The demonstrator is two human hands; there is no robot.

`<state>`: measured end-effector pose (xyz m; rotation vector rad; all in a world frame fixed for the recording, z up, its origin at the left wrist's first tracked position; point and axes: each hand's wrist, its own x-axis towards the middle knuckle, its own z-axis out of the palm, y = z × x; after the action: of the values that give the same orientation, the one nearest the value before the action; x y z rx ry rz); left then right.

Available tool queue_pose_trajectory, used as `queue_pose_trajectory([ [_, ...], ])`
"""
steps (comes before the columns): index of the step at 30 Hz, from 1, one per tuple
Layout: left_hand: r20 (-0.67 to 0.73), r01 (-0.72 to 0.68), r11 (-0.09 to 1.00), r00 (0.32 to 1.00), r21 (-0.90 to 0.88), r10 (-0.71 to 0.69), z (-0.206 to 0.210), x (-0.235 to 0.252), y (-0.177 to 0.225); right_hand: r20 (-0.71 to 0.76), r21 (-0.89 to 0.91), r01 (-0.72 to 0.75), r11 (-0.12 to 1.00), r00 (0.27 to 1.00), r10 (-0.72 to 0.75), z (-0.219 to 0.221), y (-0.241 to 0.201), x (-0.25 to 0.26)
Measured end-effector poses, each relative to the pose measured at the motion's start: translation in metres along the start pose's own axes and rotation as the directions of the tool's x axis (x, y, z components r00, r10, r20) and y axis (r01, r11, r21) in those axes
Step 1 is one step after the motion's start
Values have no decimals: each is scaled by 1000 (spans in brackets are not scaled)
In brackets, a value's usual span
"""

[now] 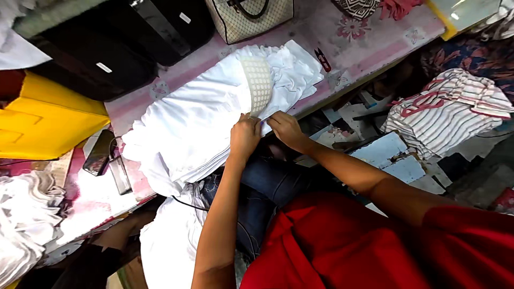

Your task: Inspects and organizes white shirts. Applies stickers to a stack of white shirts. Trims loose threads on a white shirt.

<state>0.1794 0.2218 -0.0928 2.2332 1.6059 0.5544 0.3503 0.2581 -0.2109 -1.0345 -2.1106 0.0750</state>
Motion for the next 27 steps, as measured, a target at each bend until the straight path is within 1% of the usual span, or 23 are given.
queue_pose_trajectory([
  [3, -21, 7, 1000, 1000, -26, -7, 8, 7, -9, 61, 13, -12, 1000, 998, 11, -5, -1, 3],
  [7, -20, 23, 999, 1000, -33, -23, 9, 9, -8, 166, 22, 12, 1000, 986, -16, -12, 1, -4],
  [9, -23, 14, 999, 1000, -46, -15, 8, 8, -8, 220, 73, 19, 997, 975, -35, -17, 3, -1],
  [11, -30, 14, 998, 999, -63, -16, 8, 6, -7, 291, 166, -31, 986, 956, -19, -28, 4, -3],
  [12, -36, 14, 997, 999, -72, -17, 7, 5, -6, 290, 194, -79, 978, 957, 20, -35, 2, -6],
  [14, -53, 14, 995, 998, -95, -19, 7, 3, -7, 177, 147, -184, 972, 972, 158, -47, -5, -12],
  [15, -73, 13, 994, 997, -112, -21, 7, 3, -8, 142, 98, -256, 962, 960, 241, -51, -7, -11],
  [17, -148, 6, 986, 989, -164, -31, 4, 0, -10, 178, 81, -419, 904, 899, 401, -55, -4, -3],
  [19, -237, 30, 974, 968, -225, -84, -8, -8, -10, 239, 202, -543, 815, 834, 497, -51, 3, 16],
  [21, -306, 72, 941, 935, -330, -179, -24, -15, -12, 266, 370, -591, 717, 807, 528, -54, -4, 44],
  [22, -320, 87, 915, 920, -393, -225, -31, -18, -14, 268, 459, -589, 665, 806, 528, -56, -11, 57],
  [23, -324, 89, 882, 909, -462, -262, -38, -20, -16, 244, 537, -551, 638, 826, 508, -55, -19, 69],
  [25, -299, 78, 784, 898, -616, -324, -48, -24, -18, 218, 624, -435, 649, 895, 389, -41, -28, 85],
  [26, -279, 81, 735, 893, -673, -354, -50, -26, -19, 259, 634, -403, 660, 915, 310, -30, -29, 90],
  [27, -255, 91, 696, 890, -713, -378, -50, -26, -21, 326, 624, -403, 669, 913, 246, -19, -31, 91],
])
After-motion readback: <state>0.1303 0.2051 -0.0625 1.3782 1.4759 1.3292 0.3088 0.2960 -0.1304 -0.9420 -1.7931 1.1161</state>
